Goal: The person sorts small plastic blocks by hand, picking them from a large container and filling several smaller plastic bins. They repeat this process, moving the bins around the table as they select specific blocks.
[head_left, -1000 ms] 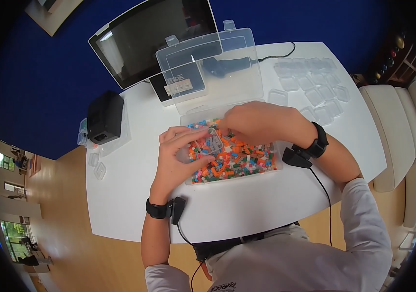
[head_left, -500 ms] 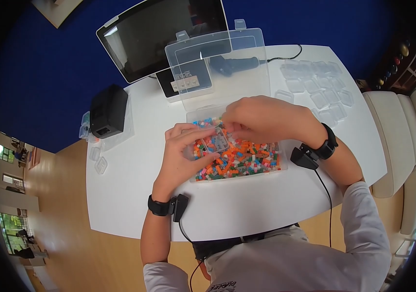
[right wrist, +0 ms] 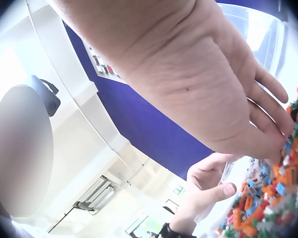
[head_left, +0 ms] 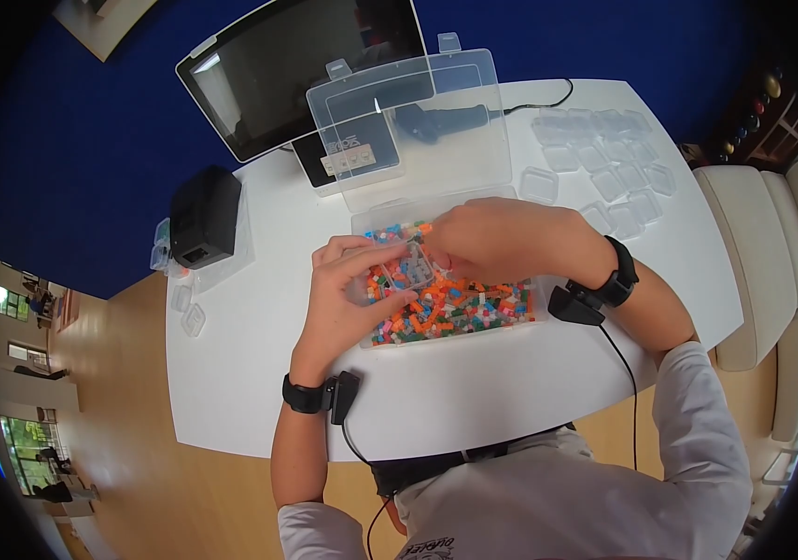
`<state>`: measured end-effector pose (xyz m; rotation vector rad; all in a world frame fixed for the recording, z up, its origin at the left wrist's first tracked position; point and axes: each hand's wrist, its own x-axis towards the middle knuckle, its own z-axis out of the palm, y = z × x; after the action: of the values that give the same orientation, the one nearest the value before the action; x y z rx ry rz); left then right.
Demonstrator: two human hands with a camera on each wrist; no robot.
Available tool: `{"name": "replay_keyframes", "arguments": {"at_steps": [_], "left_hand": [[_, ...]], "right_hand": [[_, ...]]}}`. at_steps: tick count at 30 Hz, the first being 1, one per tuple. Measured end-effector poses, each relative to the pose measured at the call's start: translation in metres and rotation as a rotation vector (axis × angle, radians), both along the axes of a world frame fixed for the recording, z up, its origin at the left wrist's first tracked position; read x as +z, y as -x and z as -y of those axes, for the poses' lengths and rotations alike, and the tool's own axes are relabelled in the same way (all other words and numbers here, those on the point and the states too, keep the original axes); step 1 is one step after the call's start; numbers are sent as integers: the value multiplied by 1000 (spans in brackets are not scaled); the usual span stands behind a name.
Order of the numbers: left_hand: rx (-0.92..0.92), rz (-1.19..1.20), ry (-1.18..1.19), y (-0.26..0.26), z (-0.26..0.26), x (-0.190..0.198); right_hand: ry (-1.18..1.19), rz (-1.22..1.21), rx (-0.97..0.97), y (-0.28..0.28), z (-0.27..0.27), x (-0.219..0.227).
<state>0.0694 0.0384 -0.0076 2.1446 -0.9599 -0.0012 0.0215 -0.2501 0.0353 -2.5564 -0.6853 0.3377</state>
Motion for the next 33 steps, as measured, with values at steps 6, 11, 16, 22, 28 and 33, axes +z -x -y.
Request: {"name": "replay_keyframes", "arguments": {"at_steps": [6,11,16,22,28,33], "left_hand": [[-41,-10,22,0,2,4],[-83,4,30,-2,2,4],[-78,0,23,-1,2,4],[5,-38,23,1,0,0],[5,-36,7,-1,0,-1],[-2,-11,55,0,1,-3]], "right_hand": [[143,-131,-12,2,-14,10],[164,-192,-37,-3,-12,10],[26,13,3,1,-2,21],[-113,346,103,0,-13,11],[-194,416,79,1,-19,2],[-137,309,85,2,-15,6]]}}
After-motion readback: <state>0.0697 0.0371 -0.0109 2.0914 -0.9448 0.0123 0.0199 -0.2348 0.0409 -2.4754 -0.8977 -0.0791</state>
